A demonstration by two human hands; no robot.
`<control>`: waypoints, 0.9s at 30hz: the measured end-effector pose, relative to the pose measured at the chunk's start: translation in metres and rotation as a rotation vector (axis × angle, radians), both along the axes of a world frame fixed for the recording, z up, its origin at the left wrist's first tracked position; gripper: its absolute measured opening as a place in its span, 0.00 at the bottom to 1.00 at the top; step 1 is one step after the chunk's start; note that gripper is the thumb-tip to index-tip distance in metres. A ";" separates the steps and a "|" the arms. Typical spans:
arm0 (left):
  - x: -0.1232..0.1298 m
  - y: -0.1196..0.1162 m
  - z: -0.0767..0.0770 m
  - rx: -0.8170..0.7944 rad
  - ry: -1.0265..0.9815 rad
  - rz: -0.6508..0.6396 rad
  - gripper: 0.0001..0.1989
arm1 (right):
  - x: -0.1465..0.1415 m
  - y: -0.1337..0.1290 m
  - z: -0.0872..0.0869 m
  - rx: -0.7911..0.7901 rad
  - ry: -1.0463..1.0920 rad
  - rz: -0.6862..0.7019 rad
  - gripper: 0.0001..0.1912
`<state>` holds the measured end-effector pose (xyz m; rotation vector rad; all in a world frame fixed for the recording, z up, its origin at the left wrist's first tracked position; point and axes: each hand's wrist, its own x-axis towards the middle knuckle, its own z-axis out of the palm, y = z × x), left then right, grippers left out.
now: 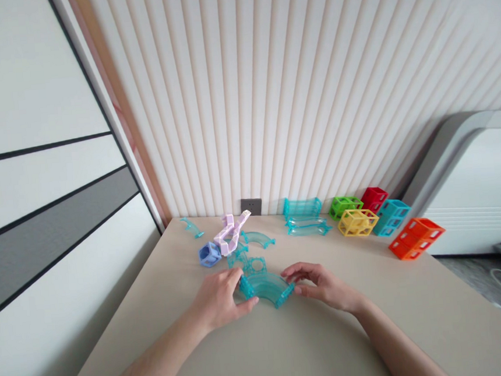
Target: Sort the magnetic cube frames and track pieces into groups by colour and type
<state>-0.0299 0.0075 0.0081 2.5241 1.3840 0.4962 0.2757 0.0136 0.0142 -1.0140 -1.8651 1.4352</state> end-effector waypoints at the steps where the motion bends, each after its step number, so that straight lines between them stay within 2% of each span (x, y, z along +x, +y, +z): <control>1: 0.000 0.000 0.000 0.005 -0.002 -0.001 0.18 | 0.001 0.000 0.000 -0.001 -0.021 0.003 0.21; 27: 0.000 -0.002 0.003 0.003 0.030 0.007 0.15 | -0.002 0.003 -0.010 0.077 -0.115 -0.009 0.17</control>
